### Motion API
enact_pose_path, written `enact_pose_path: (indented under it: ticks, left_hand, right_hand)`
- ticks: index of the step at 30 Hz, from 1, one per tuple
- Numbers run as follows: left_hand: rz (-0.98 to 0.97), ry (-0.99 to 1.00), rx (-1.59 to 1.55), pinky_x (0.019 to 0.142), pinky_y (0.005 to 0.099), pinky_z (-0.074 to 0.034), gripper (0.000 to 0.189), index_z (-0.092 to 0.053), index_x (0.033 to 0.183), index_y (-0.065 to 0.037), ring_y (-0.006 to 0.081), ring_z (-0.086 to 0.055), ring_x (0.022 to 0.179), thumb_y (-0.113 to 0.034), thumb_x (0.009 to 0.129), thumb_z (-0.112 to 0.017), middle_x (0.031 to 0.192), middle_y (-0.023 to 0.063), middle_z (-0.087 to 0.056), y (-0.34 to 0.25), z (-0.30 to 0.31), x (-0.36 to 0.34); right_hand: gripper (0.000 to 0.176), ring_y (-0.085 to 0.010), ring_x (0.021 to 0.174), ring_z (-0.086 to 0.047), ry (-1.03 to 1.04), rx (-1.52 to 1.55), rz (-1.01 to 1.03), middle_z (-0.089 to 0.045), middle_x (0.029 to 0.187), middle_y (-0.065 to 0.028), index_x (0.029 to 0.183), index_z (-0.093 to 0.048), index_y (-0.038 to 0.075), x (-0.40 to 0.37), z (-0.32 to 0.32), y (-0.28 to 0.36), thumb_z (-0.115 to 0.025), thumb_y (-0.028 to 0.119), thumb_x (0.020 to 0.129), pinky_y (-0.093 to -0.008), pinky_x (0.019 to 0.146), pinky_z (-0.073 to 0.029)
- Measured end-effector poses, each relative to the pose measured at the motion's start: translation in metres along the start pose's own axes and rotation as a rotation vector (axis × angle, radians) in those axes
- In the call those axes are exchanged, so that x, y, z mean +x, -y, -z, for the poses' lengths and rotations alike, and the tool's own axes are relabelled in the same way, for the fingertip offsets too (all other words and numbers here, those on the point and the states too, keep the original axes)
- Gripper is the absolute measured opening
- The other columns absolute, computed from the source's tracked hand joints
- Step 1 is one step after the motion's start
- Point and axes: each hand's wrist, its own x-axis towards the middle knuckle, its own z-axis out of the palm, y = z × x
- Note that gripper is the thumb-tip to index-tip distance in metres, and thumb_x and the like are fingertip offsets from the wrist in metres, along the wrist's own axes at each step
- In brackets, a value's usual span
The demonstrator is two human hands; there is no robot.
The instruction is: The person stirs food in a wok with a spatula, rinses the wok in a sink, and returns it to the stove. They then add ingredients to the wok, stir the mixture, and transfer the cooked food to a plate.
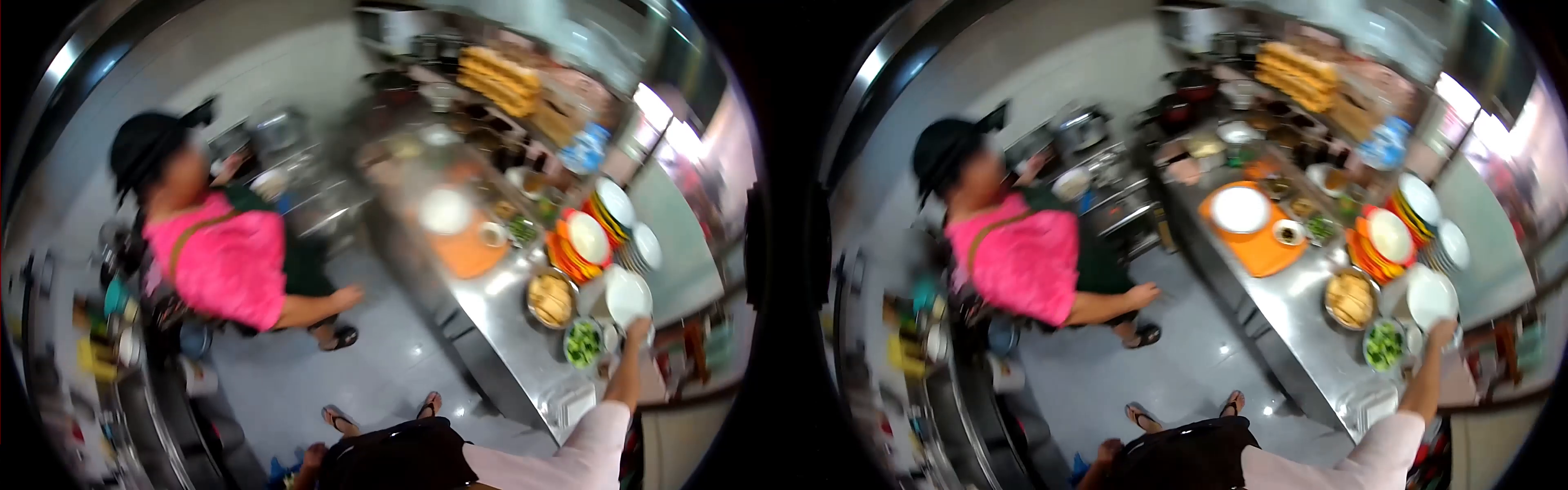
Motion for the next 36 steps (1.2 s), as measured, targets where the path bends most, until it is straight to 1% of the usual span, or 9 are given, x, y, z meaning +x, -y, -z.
enact_pose_path:
  ticks: [2,3,5,6,8,9,18,31,36]
  left_hand:
    - [0.008,-0.030,-0.044,0.084,0.0445,-0.051,0.022,-0.064,0.101,-0.007,0.0352,-0.063,0.092,-0.018,0.084,-0.056,0.104,0.0144,-0.066,0.020,-0.006,-0.007]
    - [0.417,-0.023,-0.234,0.086,0.0432,-0.051,0.024,-0.065,0.102,-0.006,0.0358,-0.063,0.095,-0.021,0.086,-0.056,0.106,0.0147,-0.067,0.020,-0.007,-0.013]
    - [0.867,0.012,-0.503,0.090,0.0409,-0.049,0.029,-0.067,0.104,-0.005,0.0357,-0.063,0.100,-0.027,0.087,-0.057,0.108,0.0162,-0.068,0.038,-0.002,-0.018]
    - [0.904,0.054,-0.556,0.091,0.0399,-0.049,0.031,-0.068,0.104,-0.005,0.0349,-0.063,0.103,-0.029,0.087,-0.058,0.108,0.0174,-0.068,0.056,0.011,-0.026]
    - [0.992,-0.106,-0.671,0.086,0.0385,-0.051,0.026,-0.069,0.101,-0.005,0.0316,-0.066,0.097,-0.022,0.085,-0.058,0.100,0.0166,-0.070,0.110,0.004,-0.057]
    - [1.089,-0.191,-0.849,0.081,0.0374,-0.052,0.024,-0.070,0.100,-0.006,0.0287,-0.067,0.089,-0.019,0.085,-0.056,0.095,0.0157,-0.070,0.140,0.008,-0.072]
    - [1.333,-0.476,-0.851,0.052,0.0331,-0.048,0.018,-0.069,0.087,-0.009,0.0164,-0.063,0.060,-0.022,0.081,-0.059,0.065,0.0066,-0.065,0.311,0.113,-0.188]
    - [1.513,-0.980,-1.467,0.056,0.0301,-0.051,0.024,-0.056,0.114,-0.009,0.0193,-0.066,0.073,-0.020,0.093,-0.057,0.094,0.0108,-0.069,0.395,0.201,-0.211]
    - [1.536,-0.306,-0.836,0.061,0.0431,-0.052,0.016,-0.064,0.088,-0.009,0.0319,-0.065,0.071,-0.022,0.087,-0.054,0.079,0.0144,-0.067,0.418,0.245,-0.245]
  right_hand:
    - [0.040,-0.0406,0.097,-0.063,-0.354,0.541,0.084,-0.063,0.115,-0.0218,0.127,-0.053,-0.001,-0.031,0.006,0.017,-0.048,0.024,0.096,-0.0470,0.079,-0.052]
    - [0.044,-0.0392,0.101,-0.062,-0.465,-0.052,0.509,-0.062,0.116,-0.0248,0.129,-0.052,-0.004,-0.046,0.016,0.018,-0.045,0.025,0.097,-0.0470,0.082,-0.050]
    - [0.041,-0.0371,0.101,-0.059,0.427,0.524,0.125,-0.062,0.111,-0.0288,0.120,-0.055,-0.011,-0.108,0.133,0.110,-0.041,0.019,0.096,-0.0474,0.090,-0.044]
    - [0.031,-0.0365,0.081,-0.060,-0.076,0.339,0.425,-0.064,0.090,-0.0234,0.102,-0.063,-0.006,-0.135,0.074,0.115,-0.045,0.015,0.090,-0.0475,0.077,-0.047]
    - [0.017,-0.0332,0.075,-0.058,0.342,-0.012,1.023,-0.058,0.072,-0.0177,0.065,-0.055,0.009,-0.219,0.081,0.160,-0.049,0.012,0.080,-0.0450,0.072,-0.046]
    - [0.045,-0.0303,0.094,-0.058,0.455,0.175,1.416,-0.062,0.098,-0.0097,0.094,-0.059,0.009,-0.245,0.084,0.180,-0.079,0.015,0.054,-0.0461,0.085,-0.046]
    - [0.022,-0.0189,0.062,-0.060,2.193,0.789,0.516,-0.061,0.075,-0.0065,0.091,-0.066,0.003,-0.695,0.326,0.638,-0.072,0.021,0.082,-0.0333,0.047,-0.047]
    - [0.023,-0.0192,0.043,-0.052,1.778,1.154,0.509,-0.060,0.067,-0.0138,0.102,-0.055,-0.001,-1.030,0.515,1.104,-0.048,0.013,0.087,-0.0337,0.035,-0.038]
    - [0.018,-0.0268,0.067,-0.059,1.516,1.318,0.232,-0.060,0.071,-0.0115,0.089,-0.060,0.003,-1.016,0.522,1.292,-0.052,0.019,0.090,-0.0378,0.061,-0.053]
